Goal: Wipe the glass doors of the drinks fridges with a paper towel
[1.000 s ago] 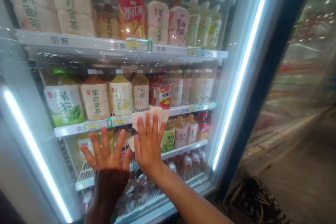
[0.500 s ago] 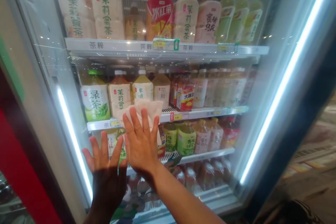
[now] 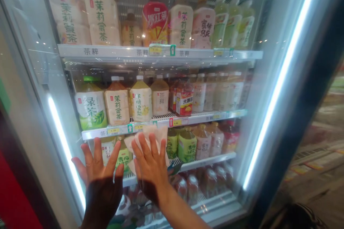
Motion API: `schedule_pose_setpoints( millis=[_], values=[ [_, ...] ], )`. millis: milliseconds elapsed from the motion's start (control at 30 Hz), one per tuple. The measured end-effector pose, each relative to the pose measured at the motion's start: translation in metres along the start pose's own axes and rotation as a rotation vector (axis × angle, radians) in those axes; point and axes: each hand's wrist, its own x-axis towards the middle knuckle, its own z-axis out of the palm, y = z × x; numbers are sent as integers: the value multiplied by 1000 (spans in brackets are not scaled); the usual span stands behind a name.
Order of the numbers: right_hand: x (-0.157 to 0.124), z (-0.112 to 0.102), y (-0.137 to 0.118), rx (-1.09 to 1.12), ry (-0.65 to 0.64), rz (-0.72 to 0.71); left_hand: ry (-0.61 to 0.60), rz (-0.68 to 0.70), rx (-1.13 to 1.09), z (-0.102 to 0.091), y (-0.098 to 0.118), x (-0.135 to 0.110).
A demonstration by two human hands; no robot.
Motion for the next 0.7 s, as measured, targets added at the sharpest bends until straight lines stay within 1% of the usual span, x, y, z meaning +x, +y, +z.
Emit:
schedule_pose_setpoints(
  millis=[67, 100, 167, 233, 267, 300, 333, 433, 467, 500, 533, 567, 633, 700],
  values=[
    [-14, -3, 15, -7, -25, -15, 17, -32, -10, 3, 5, 1],
    [-13, -6, 25, -6, -40, -26, 29, -50, -22, 4, 8, 2],
    [2, -15, 49, -4, -40, -31, 42, -71, -55, 7, 16, 4],
    [18, -24, 69, -9, -6, -2, 34, -61, -81, 12, 28, 5],
    [20, -26, 76, -15, 6, 16, 28, -49, -88, 16, 35, 5],
    [15, -27, 80, -23, 9, 37, 24, -29, -92, 21, 42, 5],
    [2, -27, 83, -34, 7, 55, 28, -8, -92, 27, 50, 4],
    [-52, -22, 93, -63, -25, 81, 38, 64, -82, 46, 73, 0],
    [-66, -21, 100, -65, -42, 73, 32, 86, -83, 51, 80, -1],
    [-74, -21, 110, -67, -48, 77, 24, 101, -87, 56, 86, -2],
    [-76, -23, 122, -67, -39, 104, 11, 112, -95, 60, 91, -3],
    [-72, -25, 136, -67, -8, 161, -4, 119, -106, 63, 96, -4],
    [-61, -30, 159, -69, 84, 320, -28, 141, -134, 68, 105, -6],
    [-63, -31, 167, -66, 149, 442, -34, 175, -174, 74, 112, -10]
  ],
)
